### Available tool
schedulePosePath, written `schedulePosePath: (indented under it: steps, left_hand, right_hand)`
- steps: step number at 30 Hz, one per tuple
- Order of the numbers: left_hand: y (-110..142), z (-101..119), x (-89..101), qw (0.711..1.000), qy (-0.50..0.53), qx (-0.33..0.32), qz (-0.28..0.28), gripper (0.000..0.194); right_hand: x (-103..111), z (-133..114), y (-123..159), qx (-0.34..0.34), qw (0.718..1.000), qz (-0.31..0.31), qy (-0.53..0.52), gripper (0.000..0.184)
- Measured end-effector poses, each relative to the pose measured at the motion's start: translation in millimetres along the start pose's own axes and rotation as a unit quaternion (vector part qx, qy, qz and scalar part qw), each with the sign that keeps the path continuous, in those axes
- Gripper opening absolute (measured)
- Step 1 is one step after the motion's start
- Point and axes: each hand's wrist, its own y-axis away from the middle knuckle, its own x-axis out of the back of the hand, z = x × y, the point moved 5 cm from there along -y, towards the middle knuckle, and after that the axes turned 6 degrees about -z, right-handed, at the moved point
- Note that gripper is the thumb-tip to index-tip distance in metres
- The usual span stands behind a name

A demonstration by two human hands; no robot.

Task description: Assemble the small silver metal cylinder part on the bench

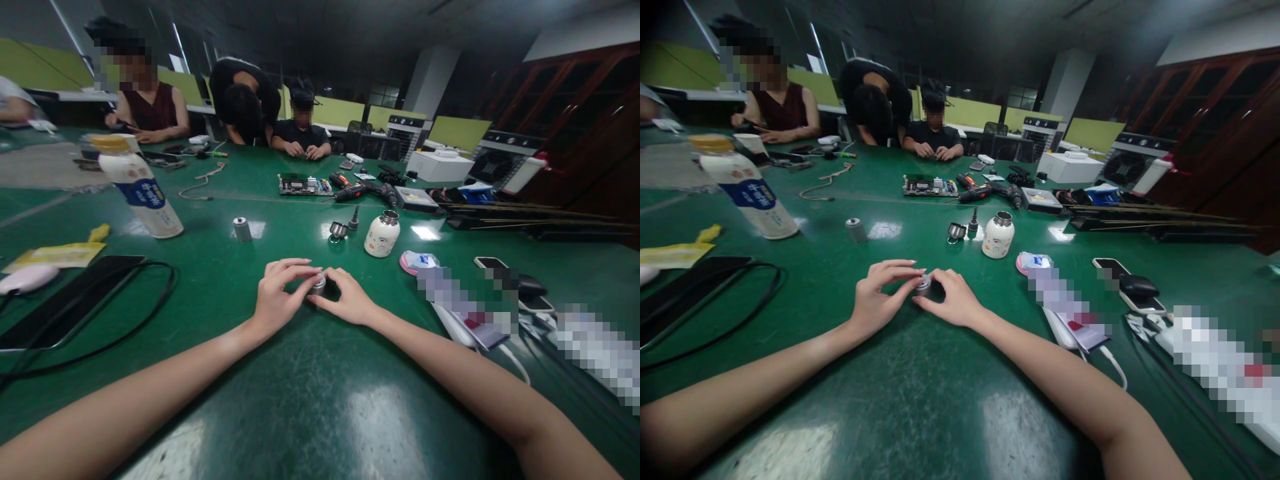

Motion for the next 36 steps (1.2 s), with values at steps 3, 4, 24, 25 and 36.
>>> schedulePosePath:
  steps: [3,4,24,25,36]
  left_hand:
    - [0,-2,-0.6,1.0,0.015,0.011,-0.002,0.007]
    - [0,-2,-0.4,1.0,0.022,0.015,0.001,0.007]
    - [1,-1,0.2,0.996,0.052,0.063,-0.02,0.006]
    - [1,-1,0.9,0.996,0.049,0.069,-0.022,0.009]
    - [5,-7,10.8,0.992,0.012,0.116,0.046,0.015]
  right_hand:
    - [1,-1,0,0.011,1.0,-0.002,-0.001,0.027]
    - [1,-2,0,0.016,1.0,-0.004,-0.002,0.027]
    - [0,-6,2,0.042,0.998,-0.026,0.029,0.033]
    - [0,-6,2,0.041,0.998,-0.027,0.028,0.033]
    - [1,-7,2,0.016,0.999,-0.04,0.026,0.036]
